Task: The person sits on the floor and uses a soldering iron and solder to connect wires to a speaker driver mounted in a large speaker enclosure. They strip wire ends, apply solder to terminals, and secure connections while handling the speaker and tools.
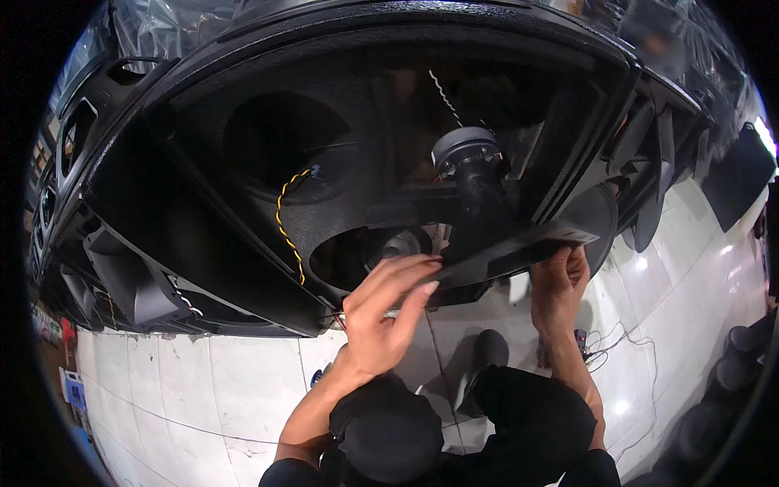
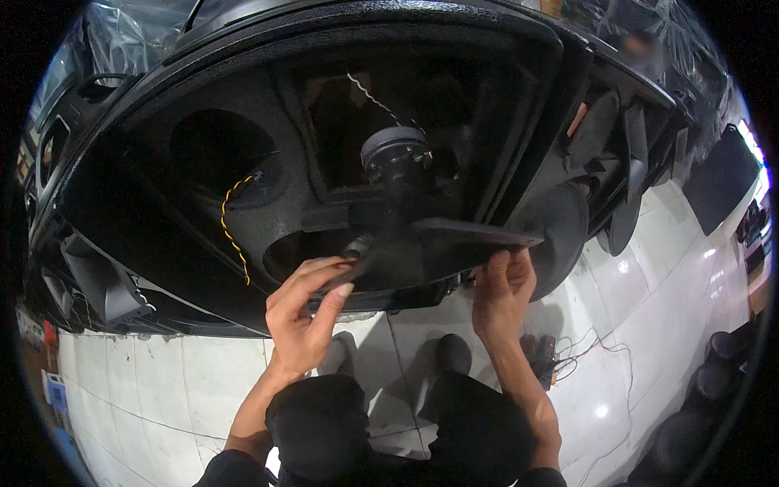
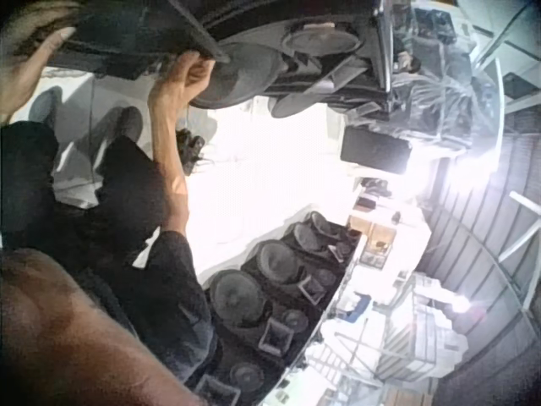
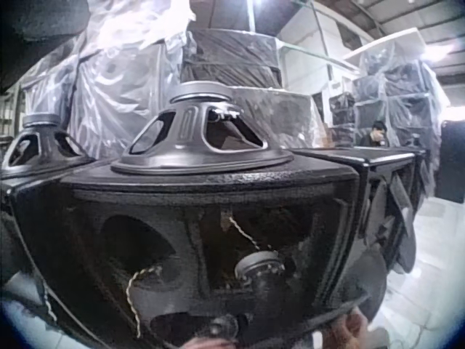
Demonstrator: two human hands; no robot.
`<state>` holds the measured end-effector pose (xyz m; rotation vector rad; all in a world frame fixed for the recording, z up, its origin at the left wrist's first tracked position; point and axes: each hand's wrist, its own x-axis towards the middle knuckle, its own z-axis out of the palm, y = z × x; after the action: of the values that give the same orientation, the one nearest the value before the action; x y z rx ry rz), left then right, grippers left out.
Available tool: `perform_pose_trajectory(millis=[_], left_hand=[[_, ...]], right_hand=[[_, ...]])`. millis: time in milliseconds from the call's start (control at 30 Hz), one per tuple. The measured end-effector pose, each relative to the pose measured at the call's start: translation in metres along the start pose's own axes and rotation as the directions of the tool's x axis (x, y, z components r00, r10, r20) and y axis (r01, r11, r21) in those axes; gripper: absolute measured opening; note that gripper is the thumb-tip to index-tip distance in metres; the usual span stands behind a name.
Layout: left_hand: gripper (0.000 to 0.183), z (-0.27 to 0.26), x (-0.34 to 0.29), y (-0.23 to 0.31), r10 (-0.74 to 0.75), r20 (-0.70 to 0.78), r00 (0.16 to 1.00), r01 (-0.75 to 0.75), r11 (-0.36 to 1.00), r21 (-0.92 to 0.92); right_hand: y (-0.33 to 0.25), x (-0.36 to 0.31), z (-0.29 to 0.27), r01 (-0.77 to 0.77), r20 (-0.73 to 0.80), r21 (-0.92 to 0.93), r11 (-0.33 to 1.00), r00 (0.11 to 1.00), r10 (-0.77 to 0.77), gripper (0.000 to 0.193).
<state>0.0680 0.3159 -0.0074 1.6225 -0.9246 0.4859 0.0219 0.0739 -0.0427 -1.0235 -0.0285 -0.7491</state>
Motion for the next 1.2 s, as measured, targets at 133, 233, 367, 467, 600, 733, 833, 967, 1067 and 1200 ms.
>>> perform_pose_trajectory(millis=[133,233,367,467,600,733,833,967,1067,1200], left_hand=[[0.029,0.010,0.020,0.018,0.238,-0.012,0.971,-0.231,0.953,0.198],[0.033,0.012,0.032,0.024,0.318,0.068,0.945,-0.324,0.898,0.297],[0.032,0.018,0.034,0.025,0.336,0.048,0.941,-0.333,0.887,0.319],[0.033,0.019,0.034,0.023,0.348,0.030,0.937,-0.340,0.889,0.307],[0.031,0.017,0.033,0.023,0.340,0.059,0.938,-0.341,0.885,0.319],[0.033,0.020,0.034,0.023,0.357,0.025,0.934,-0.345,0.879,0.328],[0.039,0.021,0.035,0.019,0.420,0.045,0.906,-0.401,0.822,0.404],[0.046,0.019,0.036,0.026,0.444,0.089,0.891,-0.421,0.740,0.525],[0.051,0.020,0.035,0.028,0.420,0.062,0.905,-0.394,0.776,0.493],[0.054,0.032,0.042,0.020,0.251,-0.111,0.962,-0.216,0.942,0.256]], right_hand=[[0.029,-0.003,-0.020,-0.155,0.121,0.136,0.978,0.983,0.139,0.031],[0.035,-0.002,-0.010,-0.184,0.091,0.144,0.972,0.981,0.172,0.031],[0.036,-0.002,-0.016,-0.202,0.088,0.168,0.965,0.978,0.190,0.028],[0.038,-0.004,-0.020,-0.205,0.088,0.203,0.957,0.978,0.191,0.024],[0.037,-0.003,-0.017,-0.216,0.073,0.202,0.955,0.976,0.205,0.022],[0.037,-0.004,-0.013,-0.223,0.050,0.180,0.958,0.975,0.217,0.021],[0.041,-0.006,-0.020,-0.273,0.014,0.176,0.946,0.962,0.274,0.018],[0.051,-0.014,-0.027,-0.314,-0.077,0.032,0.949,0.946,0.316,0.017],[0.048,-0.017,-0.018,-0.390,-0.042,0.160,0.907,0.915,0.401,0.021],[0.070,-0.020,-0.025,-0.568,0.122,0.325,0.756,0.818,0.562,0.031]])
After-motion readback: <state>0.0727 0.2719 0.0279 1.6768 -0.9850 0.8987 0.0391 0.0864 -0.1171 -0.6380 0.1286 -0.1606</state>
